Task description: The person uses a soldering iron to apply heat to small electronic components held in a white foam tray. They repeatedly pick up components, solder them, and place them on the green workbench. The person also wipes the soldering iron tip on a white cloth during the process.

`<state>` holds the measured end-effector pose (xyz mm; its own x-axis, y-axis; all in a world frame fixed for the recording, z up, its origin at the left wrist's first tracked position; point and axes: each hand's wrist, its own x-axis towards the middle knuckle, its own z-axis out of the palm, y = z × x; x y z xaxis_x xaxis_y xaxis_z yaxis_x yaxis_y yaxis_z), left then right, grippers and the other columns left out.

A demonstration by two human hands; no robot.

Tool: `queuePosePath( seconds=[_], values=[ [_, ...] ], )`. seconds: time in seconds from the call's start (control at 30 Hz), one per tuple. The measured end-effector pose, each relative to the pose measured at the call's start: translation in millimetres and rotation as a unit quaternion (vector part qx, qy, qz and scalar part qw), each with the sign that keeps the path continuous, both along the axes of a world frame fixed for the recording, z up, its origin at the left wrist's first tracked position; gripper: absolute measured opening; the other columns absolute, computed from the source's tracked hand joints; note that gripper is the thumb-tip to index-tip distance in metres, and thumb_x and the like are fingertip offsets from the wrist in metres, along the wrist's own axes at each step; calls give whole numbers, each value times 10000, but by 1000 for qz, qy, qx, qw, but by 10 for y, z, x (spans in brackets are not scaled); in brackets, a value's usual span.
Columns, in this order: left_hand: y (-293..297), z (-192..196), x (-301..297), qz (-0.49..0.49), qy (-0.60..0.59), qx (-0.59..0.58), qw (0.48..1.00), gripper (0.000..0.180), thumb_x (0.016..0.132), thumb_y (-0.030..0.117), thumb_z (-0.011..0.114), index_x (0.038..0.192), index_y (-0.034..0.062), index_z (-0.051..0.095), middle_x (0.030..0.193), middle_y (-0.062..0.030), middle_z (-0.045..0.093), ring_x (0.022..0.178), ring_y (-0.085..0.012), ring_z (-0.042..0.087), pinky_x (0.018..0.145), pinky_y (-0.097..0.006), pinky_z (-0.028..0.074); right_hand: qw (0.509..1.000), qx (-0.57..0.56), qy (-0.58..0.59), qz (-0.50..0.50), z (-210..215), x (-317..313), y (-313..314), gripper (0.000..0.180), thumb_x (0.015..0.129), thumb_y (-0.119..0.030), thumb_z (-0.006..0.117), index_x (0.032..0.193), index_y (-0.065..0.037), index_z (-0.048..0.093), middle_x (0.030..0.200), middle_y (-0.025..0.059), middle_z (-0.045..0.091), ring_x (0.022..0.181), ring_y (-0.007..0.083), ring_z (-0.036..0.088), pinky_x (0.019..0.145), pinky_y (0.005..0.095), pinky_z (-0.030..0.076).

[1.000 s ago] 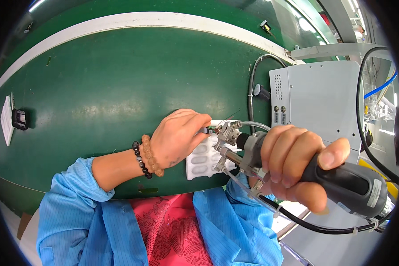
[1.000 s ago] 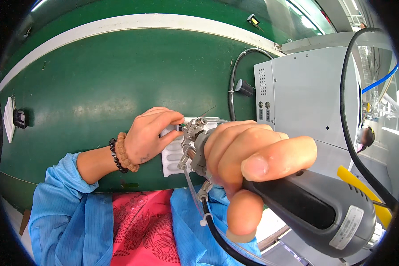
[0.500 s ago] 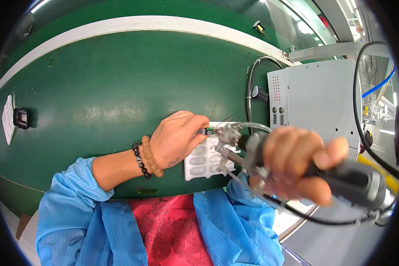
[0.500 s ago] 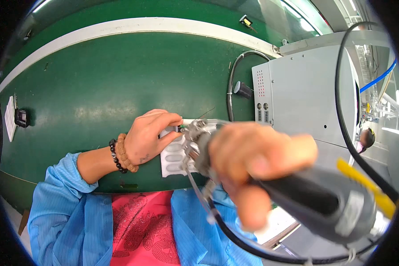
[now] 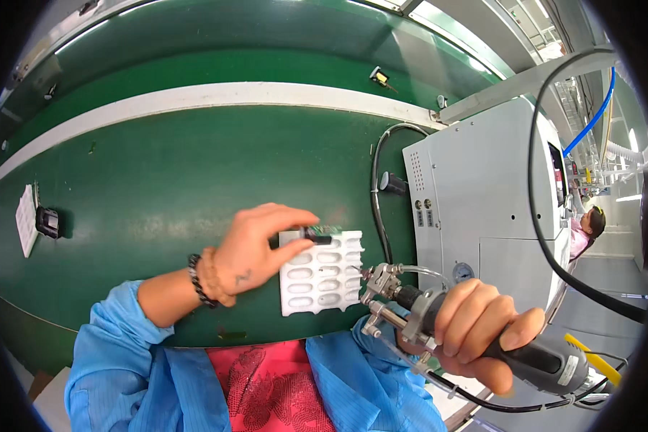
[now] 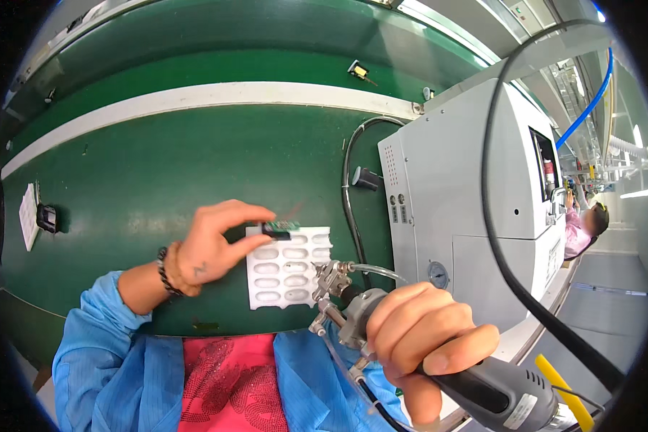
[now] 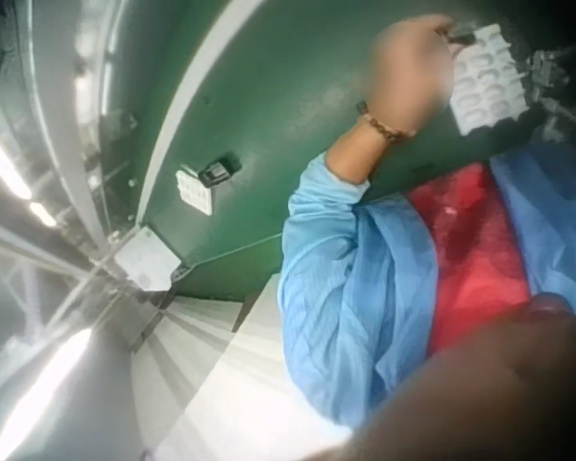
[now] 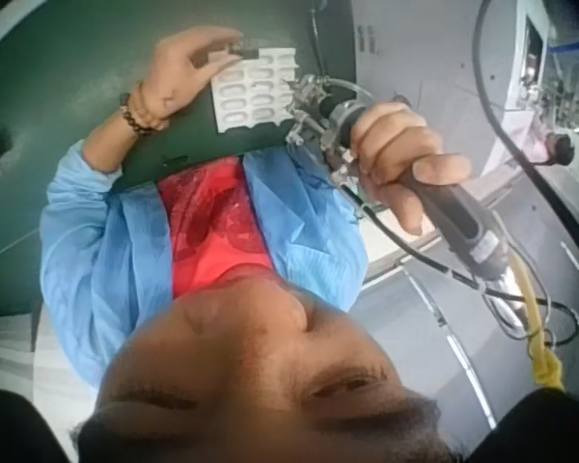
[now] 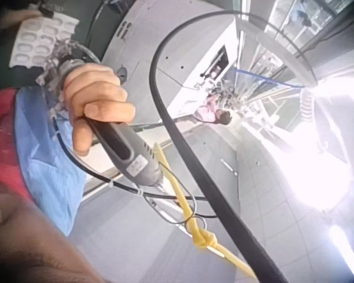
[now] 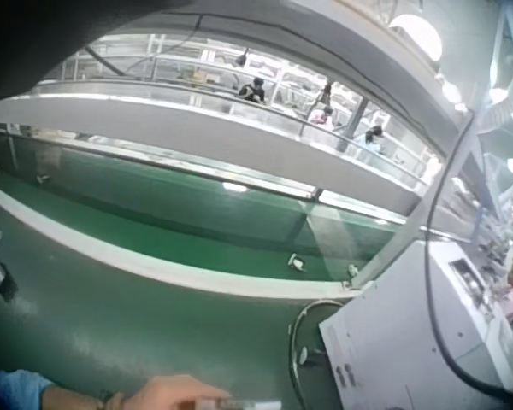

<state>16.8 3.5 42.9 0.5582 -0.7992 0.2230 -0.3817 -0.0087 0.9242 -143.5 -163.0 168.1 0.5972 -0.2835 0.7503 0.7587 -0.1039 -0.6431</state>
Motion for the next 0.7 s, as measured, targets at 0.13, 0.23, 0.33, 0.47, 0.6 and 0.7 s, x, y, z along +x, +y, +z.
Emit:
queuePosePath(
  seconds=[0.13, 0.23, 0.33, 0.47, 0.6, 0.7],
  values=[
    [-77, 50, 766, 67, -28, 32, 997, 252, 807, 87, 774, 1041, 18, 715, 922, -120, 717, 820, -172, 659, 766, -287, 518, 1000, 14, 2, 17, -51, 9, -29, 417, 887, -357, 743, 990, -83, 446, 598, -9, 547, 443, 90, 544, 411, 222, 474],
    [-426, -14, 1567, 151, -90, 23, 984, 208, 840, 118, 745, 1016, 11, 712, 974, -121, 714, 839, -207, 662, 792, -308, 515, 999, -6, 21, 35, -36, -29, -126, 413, 877, -312, 763, 972, -77, 436, 605, 5, 547, 447, 112, 556, 418, 240, 480],
    [-663, -204, 2276, 228, -376, 40, 897, 218, 856, 154, 723, 1033, 29, 695, 1138, -119, 685, 1010, -289, 643, 897, -374, 505, 998, -3, 30, 58, -48, 35, -141, 392, 879, -276, 764, 963, -69, 442, 626, 20, 562, 459, 122, 567, 429, 245, 483],
    [-1656, -368, 2202, 73, -394, -18, 916, 260, 880, 158, 669, 1115, 48, 651, 1260, -113, 640, 1171, -320, 585, 1021, -420, 464, 998, -27, 29, 45, 35, 137, -128, 402, 906, -330, 719, 1010, -38, 464, 679, 29, 511, 511, 138, 517, 450, 263, 446],
    [-2507, -585, 2118, -75, -358, 3, 931, 341, 886, 139, 632, 1211, 46, 584, 1341, -148, 574, 1209, -355, 552, 1048, -421, 448, 996, 1, 61, 65, -24, 42, -257, 337, 892, -200, 746, 945, -51, 449, 633, 50, 583, 475, 148, 586, 456, 291, 527],
    [-2734, -615, 2209, -97, -356, 37, 929, 303, 896, 152, 636, 1181, 55, 597, 1247, -151, 616, 1149, -362, 575, 1005, -427, 468, 999, 8, 46, 27, -56, 21, -274, 327, 900, -202, 735, 945, -52, 448, 626, 50, 582, 478, 147, 586, 455, 286, 528]
  ],
)
